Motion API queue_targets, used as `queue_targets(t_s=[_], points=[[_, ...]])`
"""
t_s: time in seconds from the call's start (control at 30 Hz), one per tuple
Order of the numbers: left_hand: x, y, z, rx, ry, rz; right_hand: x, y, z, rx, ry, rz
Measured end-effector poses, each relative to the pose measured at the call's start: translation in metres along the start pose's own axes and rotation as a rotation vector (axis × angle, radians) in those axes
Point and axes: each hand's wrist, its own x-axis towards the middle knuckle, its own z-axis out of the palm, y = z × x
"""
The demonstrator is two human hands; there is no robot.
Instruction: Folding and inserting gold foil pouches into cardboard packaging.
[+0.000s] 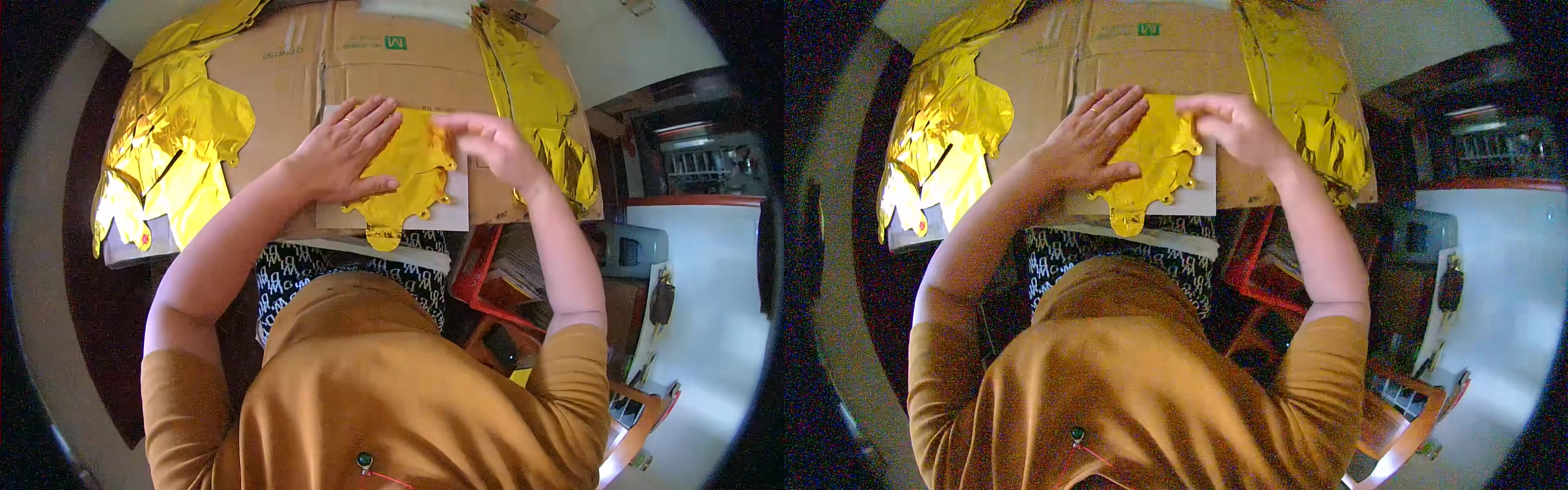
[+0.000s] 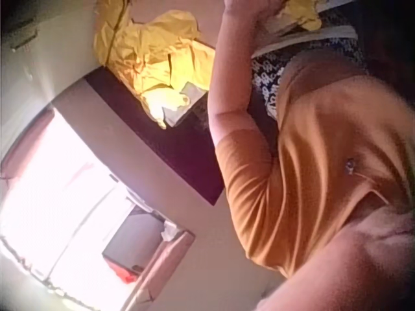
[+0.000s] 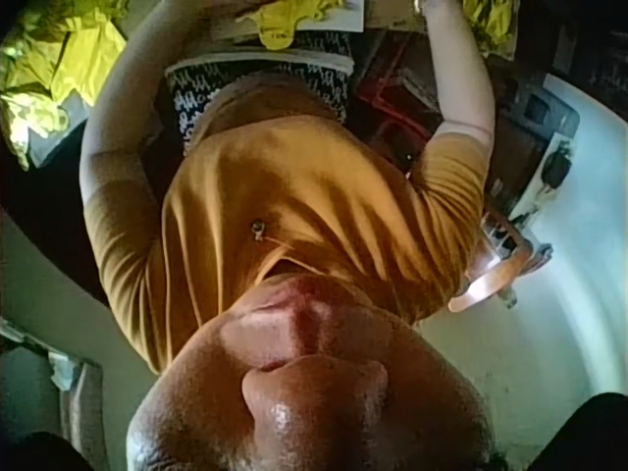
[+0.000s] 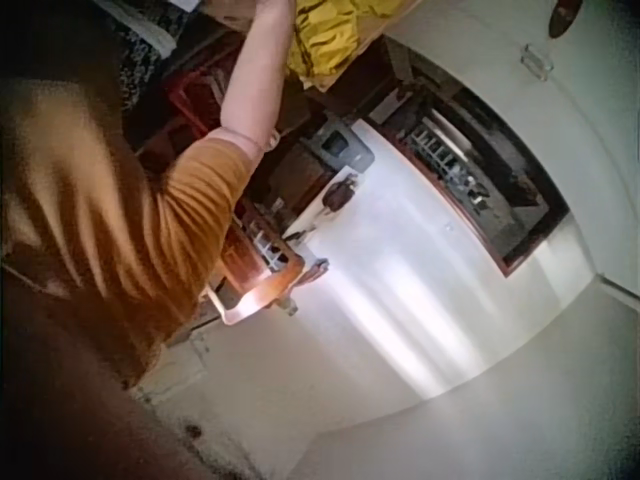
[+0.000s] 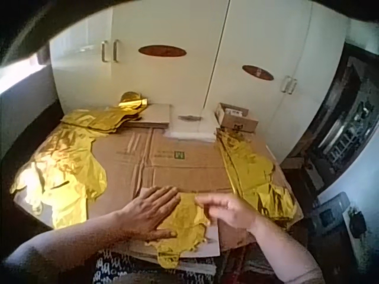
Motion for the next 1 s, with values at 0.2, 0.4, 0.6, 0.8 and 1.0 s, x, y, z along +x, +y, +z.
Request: queue_targets(t_s=[0.2, 0.4, 0.6, 0.8, 1.0], points=[[0.001, 0.001, 0.0, 0.038, -0.016, -0.01, 0.016, 0.014, 0.068, -0.709, 0.169, 0.123], [-0.016, 0.002, -0.015, 0.044, -0.017, -0.138, 0.004, 0.013, 0.09, -0.947, 0.207, 0.076], [-0.056, -0.008, -0.05, -0.002, -0.117, -0.131, 0.001, 0.01, 0.086, -0.979, 0.156, 0.057], [-0.029, -0.011, -0.055, -0.088, 0.004, -0.166, -0.001, 0.011, 0.082, -0.928, 0.138, 0.0], [-0.018, 0.008, -0.015, -0.092, -0.023, 0.0, -0.002, 0.013, 0.077, -0.93, 0.09, -0.021]])
